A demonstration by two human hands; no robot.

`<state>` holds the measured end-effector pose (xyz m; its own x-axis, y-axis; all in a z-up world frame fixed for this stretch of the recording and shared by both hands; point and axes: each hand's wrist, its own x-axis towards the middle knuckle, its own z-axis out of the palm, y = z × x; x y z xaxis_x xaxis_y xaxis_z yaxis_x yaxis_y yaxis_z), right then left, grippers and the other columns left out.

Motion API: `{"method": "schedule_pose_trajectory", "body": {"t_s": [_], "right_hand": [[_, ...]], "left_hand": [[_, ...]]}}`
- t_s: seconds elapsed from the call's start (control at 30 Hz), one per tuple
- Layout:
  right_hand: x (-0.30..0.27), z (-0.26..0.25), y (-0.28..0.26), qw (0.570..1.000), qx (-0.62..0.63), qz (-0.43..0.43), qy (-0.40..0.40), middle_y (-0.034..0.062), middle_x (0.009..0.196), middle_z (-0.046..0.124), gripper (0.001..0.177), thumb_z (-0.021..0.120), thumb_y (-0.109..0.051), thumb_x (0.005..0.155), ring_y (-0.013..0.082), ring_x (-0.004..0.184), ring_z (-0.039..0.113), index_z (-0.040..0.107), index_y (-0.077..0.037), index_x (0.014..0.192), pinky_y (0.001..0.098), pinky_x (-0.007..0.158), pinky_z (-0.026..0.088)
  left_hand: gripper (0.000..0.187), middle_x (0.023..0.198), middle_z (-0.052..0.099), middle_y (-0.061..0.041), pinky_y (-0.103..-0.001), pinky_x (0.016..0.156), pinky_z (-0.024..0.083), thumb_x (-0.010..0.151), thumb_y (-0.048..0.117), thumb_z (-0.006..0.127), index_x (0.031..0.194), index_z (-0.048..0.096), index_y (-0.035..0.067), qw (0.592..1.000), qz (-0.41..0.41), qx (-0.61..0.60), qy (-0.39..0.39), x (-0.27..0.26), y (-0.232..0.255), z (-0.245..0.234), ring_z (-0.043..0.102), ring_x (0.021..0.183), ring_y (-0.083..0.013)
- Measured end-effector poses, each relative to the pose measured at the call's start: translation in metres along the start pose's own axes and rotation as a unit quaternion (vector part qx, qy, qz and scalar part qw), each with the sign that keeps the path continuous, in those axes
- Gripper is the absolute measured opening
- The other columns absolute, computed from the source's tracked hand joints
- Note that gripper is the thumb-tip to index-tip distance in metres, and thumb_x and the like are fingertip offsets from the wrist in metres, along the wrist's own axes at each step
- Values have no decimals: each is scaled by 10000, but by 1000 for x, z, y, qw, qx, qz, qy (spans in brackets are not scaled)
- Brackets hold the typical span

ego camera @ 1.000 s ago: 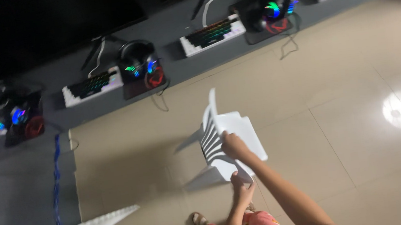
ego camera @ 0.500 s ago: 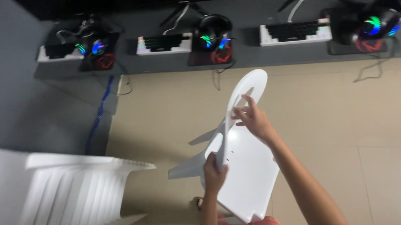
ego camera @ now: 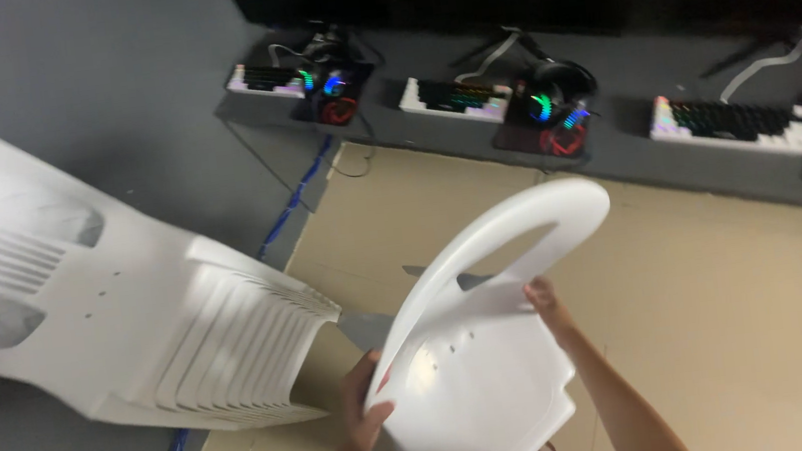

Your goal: Stacking plastic chairs in an office environment.

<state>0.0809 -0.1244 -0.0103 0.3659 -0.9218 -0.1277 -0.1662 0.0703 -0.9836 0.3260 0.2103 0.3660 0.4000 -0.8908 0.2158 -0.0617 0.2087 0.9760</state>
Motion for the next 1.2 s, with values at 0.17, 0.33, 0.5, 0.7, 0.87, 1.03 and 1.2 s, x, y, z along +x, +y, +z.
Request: {"method": "schedule_pose_trajectory", "body": {"t_s": [0.17,0.33,0.5,0.7,0.87,1.03,1.2], "right_hand": [[1,61,-53,989,-106,45,-89,182,992,697,692,502,-642,979,194,911,629,679,22,1056,413,865,502],[-3,126,-78,950,-294,-16,-104,301,651,567,818,463,-627,1019,299,588,563,649,105,705,510,710,504],[-19,176,-167,982,-121,-135,-59,213,660,578,598,548,-444,1049,213,667,503,655,78,779,490,646,496],[-4,207,-259,968,-79,-170,-167,41,657,429,554,536,-384,1132,146,631,395,579,90,847,366,548,400],[-36,240,-347,978,-52,-170,-110,57,587,411,477,545,-412,1050,144,557,379,673,33,938,366,500,347],[-49,264,-429,960,-38,-266,-74,104,582,549,458,549,-432,1037,135,558,498,677,7,1044,355,547,449],[-60,270,-484,940,-95,-310,-108,194,607,521,434,578,-433,1028,215,518,471,660,-9,1076,408,540,458]], "left_hand": [[659,1118,572,-82,-362,972,425,691,192,724,1287,571,-43,999,-15,-12,32,-61,-11,-80,531,1034,-193],[819,1322,592,-69,-392,1063,390,652,221,730,1400,486,-5,990,-66,18,121,-97,-6,-147,546,1217,-221],[452,1060,607,-125,-395,993,438,911,332,675,1172,586,-26,985,74,0,157,-109,50,-173,549,1040,-250],[383,813,457,-56,-331,702,327,939,363,646,1003,552,-2,956,209,-67,195,-101,167,-160,431,773,-176],[371,800,446,-58,-330,704,319,928,292,661,1011,544,-50,937,202,-142,248,-114,193,-189,410,769,-172],[415,854,548,-117,-392,855,428,926,293,662,1083,603,-86,920,203,-94,321,-111,238,-190,504,840,-239],[447,942,587,-141,-403,875,464,930,316,647,1134,609,-80,909,141,-142,366,-91,258,-86,551,900,-263]]}}
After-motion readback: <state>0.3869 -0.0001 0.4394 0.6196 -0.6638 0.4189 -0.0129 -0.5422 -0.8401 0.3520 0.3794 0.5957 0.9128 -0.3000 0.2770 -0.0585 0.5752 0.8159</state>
